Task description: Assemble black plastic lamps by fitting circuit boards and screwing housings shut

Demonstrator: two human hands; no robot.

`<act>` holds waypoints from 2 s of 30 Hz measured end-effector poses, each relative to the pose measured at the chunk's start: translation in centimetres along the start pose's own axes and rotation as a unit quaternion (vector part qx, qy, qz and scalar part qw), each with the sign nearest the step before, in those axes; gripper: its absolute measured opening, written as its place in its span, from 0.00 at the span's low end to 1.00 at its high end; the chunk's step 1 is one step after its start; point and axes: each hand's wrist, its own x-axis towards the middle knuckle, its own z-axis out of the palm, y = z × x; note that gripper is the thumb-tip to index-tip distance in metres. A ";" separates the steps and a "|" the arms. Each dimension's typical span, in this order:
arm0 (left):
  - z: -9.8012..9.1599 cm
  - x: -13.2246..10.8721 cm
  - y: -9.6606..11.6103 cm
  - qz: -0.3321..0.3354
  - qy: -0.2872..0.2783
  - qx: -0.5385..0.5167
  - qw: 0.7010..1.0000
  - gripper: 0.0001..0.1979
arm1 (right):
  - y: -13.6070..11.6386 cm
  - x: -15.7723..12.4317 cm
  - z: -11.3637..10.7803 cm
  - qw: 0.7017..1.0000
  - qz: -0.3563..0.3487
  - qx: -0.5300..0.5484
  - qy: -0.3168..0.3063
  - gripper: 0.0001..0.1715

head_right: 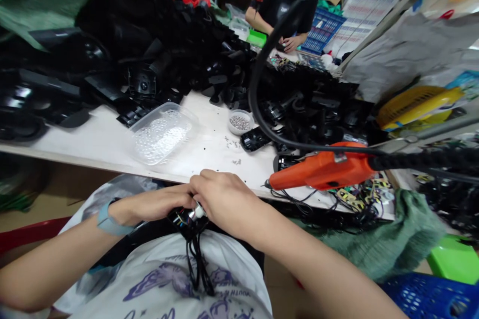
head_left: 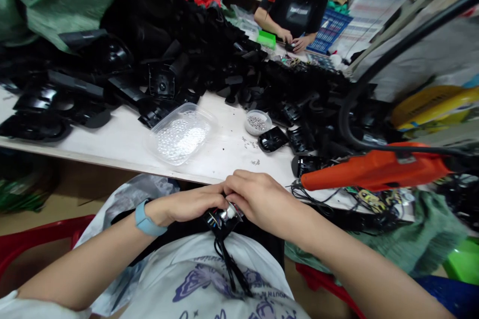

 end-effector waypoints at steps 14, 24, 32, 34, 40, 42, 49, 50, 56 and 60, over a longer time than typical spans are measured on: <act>0.3 -0.7 -3.1 -0.057 0.164 -0.230 0.958 0.19 | 4.4 2.6 2.8 0.953 0.175 -0.062 0.240 0.21; -0.4 -1.8 -3.4 -0.027 0.142 -0.315 0.938 0.27 | 12.1 4.0 5.1 0.877 0.306 -0.261 0.262 0.24; -0.7 -1.3 -3.2 -0.016 0.163 -0.308 0.937 0.17 | 14.6 2.4 5.2 0.893 0.245 -0.247 0.284 0.24; -0.7 -1.2 -3.2 -0.015 0.165 -0.310 0.936 0.17 | 14.6 2.0 5.0 0.899 0.215 -0.238 0.299 0.22; -1.0 -1.1 -3.3 -0.008 0.171 -0.320 0.932 0.14 | 10.8 0.6 2.6 0.919 0.061 -0.158 0.356 0.14; -1.1 -0.9 -3.4 -0.005 0.184 -0.332 0.925 0.14 | 8.8 0.1 1.5 0.923 0.014 -0.033 0.384 0.12; -1.1 -1.0 -3.6 0.040 0.223 -0.372 0.900 0.15 | 7.2 2.6 1.7 0.852 0.142 0.399 0.309 0.19; -1.2 -1.2 -3.7 0.049 0.228 -0.378 0.896 0.17 | 7.6 3.5 2.4 0.855 0.159 0.391 0.300 0.19; -1.1 -2.7 -3.8 0.081 0.269 -0.389 0.877 0.25 | 7.5 6.8 5.5 0.890 0.200 0.270 0.309 0.23; -0.7 -2.8 -3.7 0.090 0.310 -0.389 0.863 0.22 | 4.2 6.7 6.0 0.929 0.276 0.016 0.248 0.45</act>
